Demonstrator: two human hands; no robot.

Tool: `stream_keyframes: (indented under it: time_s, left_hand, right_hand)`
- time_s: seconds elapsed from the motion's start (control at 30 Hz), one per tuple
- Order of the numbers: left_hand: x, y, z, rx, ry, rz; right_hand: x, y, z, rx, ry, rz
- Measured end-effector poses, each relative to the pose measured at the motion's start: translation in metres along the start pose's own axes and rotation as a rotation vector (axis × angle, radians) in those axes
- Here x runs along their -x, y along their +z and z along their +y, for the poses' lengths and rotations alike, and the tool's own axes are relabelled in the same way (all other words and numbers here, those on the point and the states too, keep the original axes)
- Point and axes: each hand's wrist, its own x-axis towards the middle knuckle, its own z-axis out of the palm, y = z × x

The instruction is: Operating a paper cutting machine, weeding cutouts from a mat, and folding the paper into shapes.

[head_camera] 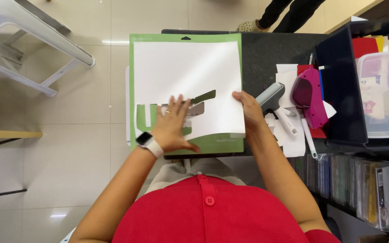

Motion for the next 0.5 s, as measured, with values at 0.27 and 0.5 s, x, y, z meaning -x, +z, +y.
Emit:
stream_keyframes:
  time_s: [0.27, 0.5]
  left_hand:
    - [-0.021, 0.035, -0.021, 0.092, 0.100, 0.424]
    - [-0.033, 0.007, -0.035, 0.310, 0.203, 0.791]
  right_hand:
    - [0.059, 0.045, -0.033, 0.063, -0.254, 0.022]
    - [0.020, 0.068, -0.025, 1.204, -0.785, -0.077]
